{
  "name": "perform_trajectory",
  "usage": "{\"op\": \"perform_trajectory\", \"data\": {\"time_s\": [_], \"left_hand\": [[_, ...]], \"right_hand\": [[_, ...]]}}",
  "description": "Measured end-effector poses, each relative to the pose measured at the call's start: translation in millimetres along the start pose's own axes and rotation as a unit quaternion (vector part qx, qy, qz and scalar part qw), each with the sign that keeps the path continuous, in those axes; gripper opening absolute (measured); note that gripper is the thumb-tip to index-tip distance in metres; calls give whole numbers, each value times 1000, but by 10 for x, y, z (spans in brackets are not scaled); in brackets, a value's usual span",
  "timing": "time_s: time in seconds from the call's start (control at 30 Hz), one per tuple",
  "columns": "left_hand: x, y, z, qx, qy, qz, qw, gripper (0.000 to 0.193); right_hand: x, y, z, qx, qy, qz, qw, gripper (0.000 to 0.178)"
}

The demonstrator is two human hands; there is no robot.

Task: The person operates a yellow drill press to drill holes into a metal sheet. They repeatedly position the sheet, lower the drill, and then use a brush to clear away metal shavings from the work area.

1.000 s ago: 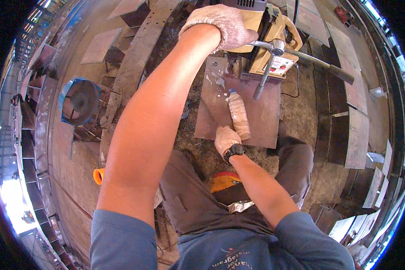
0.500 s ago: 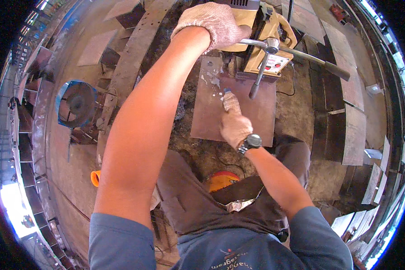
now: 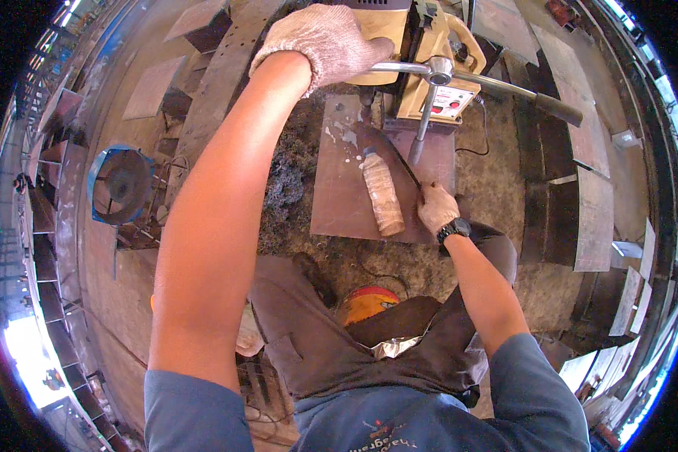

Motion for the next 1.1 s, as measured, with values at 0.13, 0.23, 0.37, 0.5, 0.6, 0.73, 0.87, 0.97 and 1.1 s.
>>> {"op": "perform_trajectory", "data": {"time_s": [0.13, 0.23, 0.37, 0.5, 0.6, 0.73, 0.87, 0.97, 1.1], "left_hand": [[-10, -30, 24, 14, 10, 1, 1000, 69], [29, -2, 8, 11, 9, 8, 1000, 70], [47, -55, -63, -4, 18, -19, 1000, 70], [95, -142, 46, 20, 5, -76, 997, 67], [77, -168, 125, 26, 11, -151, 988, 64], [102, -115, 104, 45, 17, -188, 981, 61], [143, -117, 67, 50, 27, -195, 979, 61], [109, -218, 181, 71, 34, -191, 978, 61], [136, -197, 104, 72, 23, -169, 983, 60]], "right_hand": [[6, 22, 239, -36, 8, 21, 999, 41], [21, 9, 246, -63, 27, 16, 998, 42], [233, -97, 166, -91, 16, -64, 994, 48], [338, -572, 663, -90, 76, -101, 988, 70], [98, -638, 893, -96, 58, 9, 994, 81], [-96, -513, 901, -72, 98, -3, 993, 66], [-206, -264, 844, -171, 460, 231, 840, 42], [262, -342, 1105, -160, 539, 250, 789, 27], [702, -188, 1149, -80, 481, 241, 839, 27]]}}
Point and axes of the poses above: each hand's wrist, its own y-axis towards the middle knuckle, its own x-axis out of the back of the hand, z = x × y, the point moved 8 cm from there along y, towards the middle knuckle, and after that the axes turned 10 degrees about -x, right-handed, at the moved point
